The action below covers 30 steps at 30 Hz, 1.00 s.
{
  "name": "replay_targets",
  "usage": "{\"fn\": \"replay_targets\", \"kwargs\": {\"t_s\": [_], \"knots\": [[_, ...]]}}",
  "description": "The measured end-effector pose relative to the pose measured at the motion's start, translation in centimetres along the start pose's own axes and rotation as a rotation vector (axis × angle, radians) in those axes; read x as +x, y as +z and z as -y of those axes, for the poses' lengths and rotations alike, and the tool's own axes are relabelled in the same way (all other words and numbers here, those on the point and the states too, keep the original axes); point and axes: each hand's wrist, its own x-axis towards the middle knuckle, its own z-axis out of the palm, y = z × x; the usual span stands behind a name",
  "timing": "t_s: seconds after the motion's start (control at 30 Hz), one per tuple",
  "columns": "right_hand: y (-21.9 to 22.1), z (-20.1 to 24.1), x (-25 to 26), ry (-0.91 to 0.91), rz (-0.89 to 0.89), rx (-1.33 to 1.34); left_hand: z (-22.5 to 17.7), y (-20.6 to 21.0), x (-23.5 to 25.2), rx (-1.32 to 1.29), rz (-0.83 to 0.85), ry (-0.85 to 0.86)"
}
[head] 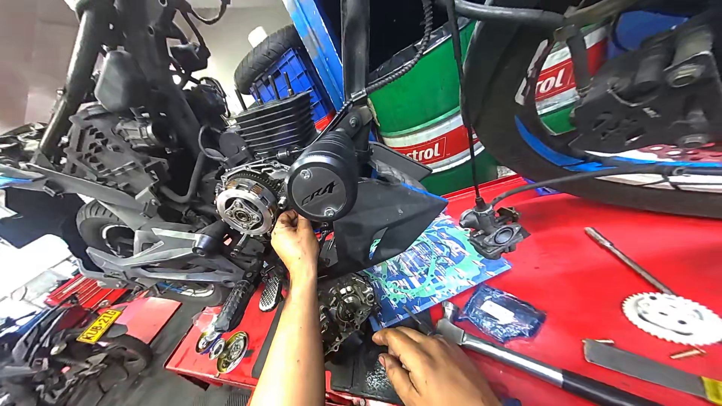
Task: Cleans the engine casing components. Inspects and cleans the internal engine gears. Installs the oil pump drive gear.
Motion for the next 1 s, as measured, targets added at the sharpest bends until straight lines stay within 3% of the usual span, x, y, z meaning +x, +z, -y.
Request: {"fn": "replay_targets", "kwargs": {"t_s": [0.13,0.23,0.37,0.6,0.8,1.0], "knots": [[0.0,0.0,0.0,0.000,0.008,0.001,-0.4,0.1,-0.4,0.078,-0.095,0.004],[-0.2,0.0,0.0,0.004,0.020,-0.001,-0.2,0.1,-0.7,0.066,-0.119,-0.093],[-0.4,0.1,0.0,0.008,0.036,0.006,0.9,0.7,-0.7,-0.105,-0.114,-0.251],[-0.4,0.1,-0.1,0.000,0.055,-0.009,0.9,1.1,-0.8,-0.401,-0.058,-0.338],[-0.2,0.0,-0.1,0.001,0.068,-0.008,1.7,0.6,0.0,-0.267,-0.068,-0.283],[-0.3,0.1,0.0,0.006,0.078,0.000,2.0,0.7,-0.1,-0.329,-0.039,-0.278]]}}
